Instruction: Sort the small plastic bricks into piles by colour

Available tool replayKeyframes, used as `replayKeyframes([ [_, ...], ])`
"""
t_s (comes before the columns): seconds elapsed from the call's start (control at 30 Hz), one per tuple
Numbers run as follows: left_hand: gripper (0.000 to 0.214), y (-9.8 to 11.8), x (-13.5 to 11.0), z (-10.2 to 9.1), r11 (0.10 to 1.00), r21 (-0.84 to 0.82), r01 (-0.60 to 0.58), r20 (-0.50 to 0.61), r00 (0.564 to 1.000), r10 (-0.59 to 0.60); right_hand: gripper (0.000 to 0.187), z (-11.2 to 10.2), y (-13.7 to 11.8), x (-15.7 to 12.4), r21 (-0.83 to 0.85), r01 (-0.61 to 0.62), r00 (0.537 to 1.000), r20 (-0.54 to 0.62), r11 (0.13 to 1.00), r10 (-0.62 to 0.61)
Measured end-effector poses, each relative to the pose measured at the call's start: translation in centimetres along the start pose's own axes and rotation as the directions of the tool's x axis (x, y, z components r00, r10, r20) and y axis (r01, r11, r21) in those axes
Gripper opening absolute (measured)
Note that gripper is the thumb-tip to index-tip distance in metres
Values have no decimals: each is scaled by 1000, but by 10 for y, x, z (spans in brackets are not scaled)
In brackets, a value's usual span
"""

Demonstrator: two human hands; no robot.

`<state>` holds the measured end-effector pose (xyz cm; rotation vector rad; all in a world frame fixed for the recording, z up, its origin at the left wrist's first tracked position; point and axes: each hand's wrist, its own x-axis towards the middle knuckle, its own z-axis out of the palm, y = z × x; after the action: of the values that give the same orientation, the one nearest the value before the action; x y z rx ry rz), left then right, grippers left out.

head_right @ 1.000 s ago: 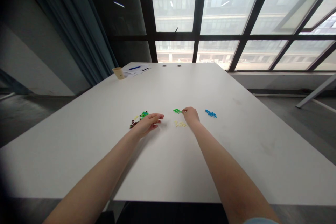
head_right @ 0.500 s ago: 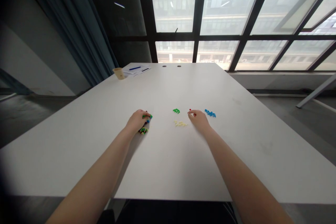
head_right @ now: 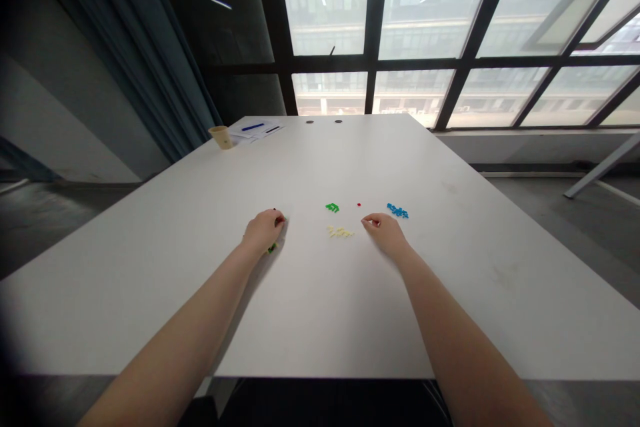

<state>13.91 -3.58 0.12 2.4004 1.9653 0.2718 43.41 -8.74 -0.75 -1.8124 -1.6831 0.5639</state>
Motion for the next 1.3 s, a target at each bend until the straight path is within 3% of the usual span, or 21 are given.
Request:
replayKeyframes([
  [0.3,27,4,2,3,1000,17,-8,12,1000,8,31,0,-8,-8,-71,93,995,-19,993,-95],
  [0.4,23,4,2,3,991,-129,-24,-25,999,21,30,0,-12,-10,-71,130,991,-25,989,-132],
  [0.47,19,8,0,1,945,-327,-31,-43,999,18,29,-1,-15,-11,-57,151,988,-29,987,-153],
  [0.53,15,16,-4,-2,810,-587,-9,1,1000,12,27,-1,-18,-12,-38,171,985,-31,984,-173],
  [0.63,15,35,-14,-8,424,-899,108,162,983,91,25,-1,-22,-14,-15,217,976,-33,976,-217],
  [0.73,23,55,-27,-15,98,-969,229,245,946,211,22,1,-26,-16,12,291,956,-46,957,-291],
  [0.83,28,67,-37,-18,-49,-949,311,283,912,297,20,2,-28,-18,33,351,935,-67,936,-349],
  [1.03,28,71,-40,-13,-95,-931,352,302,891,339,18,0,-37,-23,66,422,904,-113,904,-413],
  [1.3,28,71,-41,-14,-96,-936,338,284,889,360,14,3,-56,-38,156,585,810,-157,796,-564],
])
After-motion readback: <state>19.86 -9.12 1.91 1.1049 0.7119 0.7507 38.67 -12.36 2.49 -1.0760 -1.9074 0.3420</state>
